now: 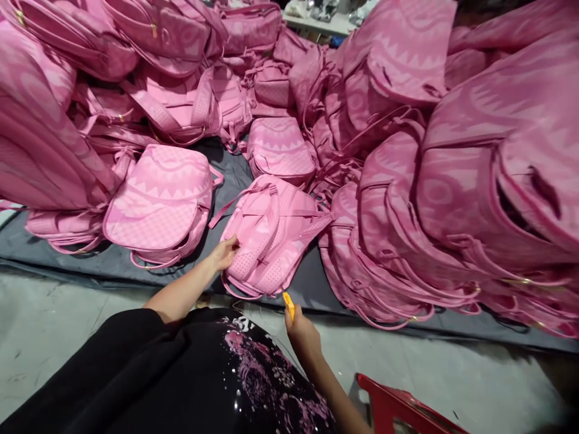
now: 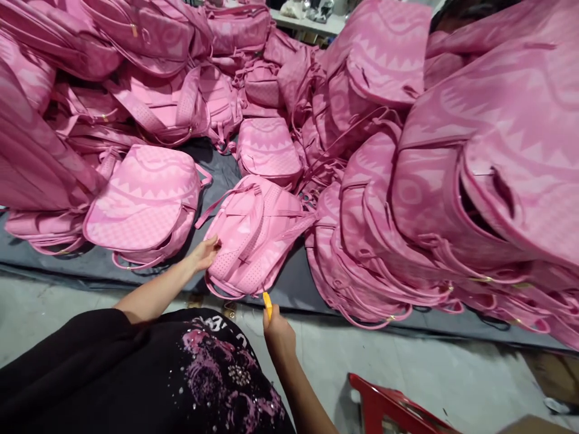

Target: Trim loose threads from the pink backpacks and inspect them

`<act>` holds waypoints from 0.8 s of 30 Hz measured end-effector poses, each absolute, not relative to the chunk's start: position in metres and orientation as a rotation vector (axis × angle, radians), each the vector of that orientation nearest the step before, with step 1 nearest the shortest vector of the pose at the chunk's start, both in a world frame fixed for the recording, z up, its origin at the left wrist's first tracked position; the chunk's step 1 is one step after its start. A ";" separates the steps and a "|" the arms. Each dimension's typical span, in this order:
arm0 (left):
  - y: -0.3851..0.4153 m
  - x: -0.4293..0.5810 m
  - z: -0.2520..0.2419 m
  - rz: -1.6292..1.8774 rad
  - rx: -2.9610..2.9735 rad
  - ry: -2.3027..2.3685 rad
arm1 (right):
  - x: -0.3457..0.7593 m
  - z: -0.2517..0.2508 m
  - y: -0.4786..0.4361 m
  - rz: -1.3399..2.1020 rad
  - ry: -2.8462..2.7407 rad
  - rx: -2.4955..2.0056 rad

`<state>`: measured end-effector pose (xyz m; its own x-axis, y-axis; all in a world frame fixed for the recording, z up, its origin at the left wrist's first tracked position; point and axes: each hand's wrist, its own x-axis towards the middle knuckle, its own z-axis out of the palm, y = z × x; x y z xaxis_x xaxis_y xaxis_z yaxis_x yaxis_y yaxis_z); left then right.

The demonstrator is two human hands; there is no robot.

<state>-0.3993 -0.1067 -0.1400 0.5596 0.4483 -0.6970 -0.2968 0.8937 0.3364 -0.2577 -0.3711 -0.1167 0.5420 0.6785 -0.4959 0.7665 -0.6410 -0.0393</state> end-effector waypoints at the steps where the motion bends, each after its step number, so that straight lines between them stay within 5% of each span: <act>1: -0.105 -0.404 -0.141 0.413 0.187 0.857 | -0.263 -0.118 -0.365 -0.731 1.260 2.609; 24: -0.090 -0.414 -0.154 0.258 0.207 0.624 | -0.292 -0.150 -0.355 -0.607 0.939 2.862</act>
